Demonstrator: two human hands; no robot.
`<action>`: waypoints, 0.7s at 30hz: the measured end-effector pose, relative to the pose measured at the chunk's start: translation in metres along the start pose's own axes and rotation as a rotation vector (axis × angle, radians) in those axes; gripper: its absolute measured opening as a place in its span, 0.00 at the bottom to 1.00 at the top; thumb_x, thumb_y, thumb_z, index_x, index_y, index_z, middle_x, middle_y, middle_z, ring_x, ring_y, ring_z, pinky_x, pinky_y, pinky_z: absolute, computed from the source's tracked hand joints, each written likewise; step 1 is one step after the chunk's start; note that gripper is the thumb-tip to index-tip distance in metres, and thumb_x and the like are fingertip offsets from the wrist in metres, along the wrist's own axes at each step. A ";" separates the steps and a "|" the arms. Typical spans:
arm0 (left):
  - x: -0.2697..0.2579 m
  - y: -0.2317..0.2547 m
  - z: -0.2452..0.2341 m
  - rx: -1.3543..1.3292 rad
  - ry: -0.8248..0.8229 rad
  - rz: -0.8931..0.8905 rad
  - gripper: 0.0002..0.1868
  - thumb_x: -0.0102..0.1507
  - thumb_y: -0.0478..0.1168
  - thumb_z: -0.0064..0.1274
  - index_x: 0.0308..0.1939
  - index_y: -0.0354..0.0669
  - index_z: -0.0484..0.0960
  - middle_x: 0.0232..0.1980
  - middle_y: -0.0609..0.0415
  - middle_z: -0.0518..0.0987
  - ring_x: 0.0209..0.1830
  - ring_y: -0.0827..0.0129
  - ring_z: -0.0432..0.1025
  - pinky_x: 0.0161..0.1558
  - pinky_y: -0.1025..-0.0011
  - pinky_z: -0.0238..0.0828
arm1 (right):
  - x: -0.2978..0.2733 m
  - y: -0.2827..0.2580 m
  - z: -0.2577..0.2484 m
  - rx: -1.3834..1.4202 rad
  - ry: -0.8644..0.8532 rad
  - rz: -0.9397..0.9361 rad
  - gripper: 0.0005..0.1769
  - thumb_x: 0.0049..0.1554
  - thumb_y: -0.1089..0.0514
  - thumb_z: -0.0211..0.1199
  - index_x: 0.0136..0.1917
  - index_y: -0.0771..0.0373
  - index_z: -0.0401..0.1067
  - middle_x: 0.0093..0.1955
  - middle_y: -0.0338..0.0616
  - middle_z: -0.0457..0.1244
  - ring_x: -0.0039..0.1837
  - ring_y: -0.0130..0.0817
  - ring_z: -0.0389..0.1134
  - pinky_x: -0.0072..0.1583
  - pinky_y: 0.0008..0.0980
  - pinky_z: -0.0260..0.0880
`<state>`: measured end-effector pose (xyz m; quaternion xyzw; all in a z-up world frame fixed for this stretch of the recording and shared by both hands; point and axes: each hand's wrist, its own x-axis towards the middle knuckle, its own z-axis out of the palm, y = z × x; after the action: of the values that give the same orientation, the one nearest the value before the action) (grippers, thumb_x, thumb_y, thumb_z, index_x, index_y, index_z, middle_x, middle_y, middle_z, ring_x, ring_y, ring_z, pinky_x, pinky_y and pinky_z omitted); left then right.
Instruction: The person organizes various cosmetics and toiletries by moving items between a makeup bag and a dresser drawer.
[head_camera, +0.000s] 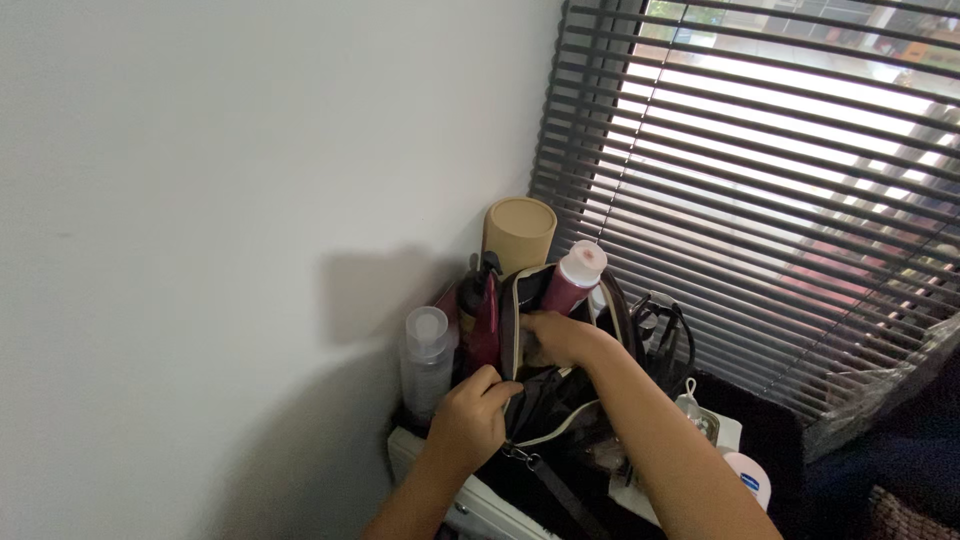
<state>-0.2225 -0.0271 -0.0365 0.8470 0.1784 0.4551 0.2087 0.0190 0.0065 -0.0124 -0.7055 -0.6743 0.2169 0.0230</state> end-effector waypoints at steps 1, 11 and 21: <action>-0.001 -0.001 0.000 0.003 0.012 0.010 0.12 0.57 0.23 0.52 0.41 0.34 0.88 0.32 0.51 0.75 0.27 0.66 0.74 0.31 0.71 0.75 | -0.001 -0.002 0.000 -0.028 0.050 -0.096 0.45 0.43 0.62 0.71 0.73 0.49 0.62 0.59 0.54 0.69 0.61 0.52 0.70 0.61 0.41 0.71; -0.004 -0.003 0.008 0.039 0.023 -0.023 0.13 0.58 0.24 0.50 0.42 0.35 0.87 0.31 0.50 0.75 0.28 0.63 0.74 0.31 0.67 0.74 | -0.007 -0.003 0.003 -0.026 0.203 -0.322 0.36 0.33 0.62 0.79 0.58 0.55 0.79 0.59 0.54 0.65 0.61 0.54 0.68 0.63 0.41 0.69; -0.004 0.005 0.003 0.105 -0.032 -0.078 0.14 0.57 0.26 0.50 0.43 0.36 0.87 0.34 0.47 0.76 0.30 0.57 0.75 0.34 0.62 0.75 | -0.069 -0.022 -0.053 0.112 0.158 -0.257 0.24 0.39 0.55 0.78 0.51 0.51 0.79 0.57 0.41 0.67 0.63 0.40 0.69 0.65 0.42 0.70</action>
<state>-0.2212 -0.0343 -0.0379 0.8562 0.2317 0.4232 0.1845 0.0167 -0.0441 0.0611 -0.6259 -0.7419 0.1933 0.1429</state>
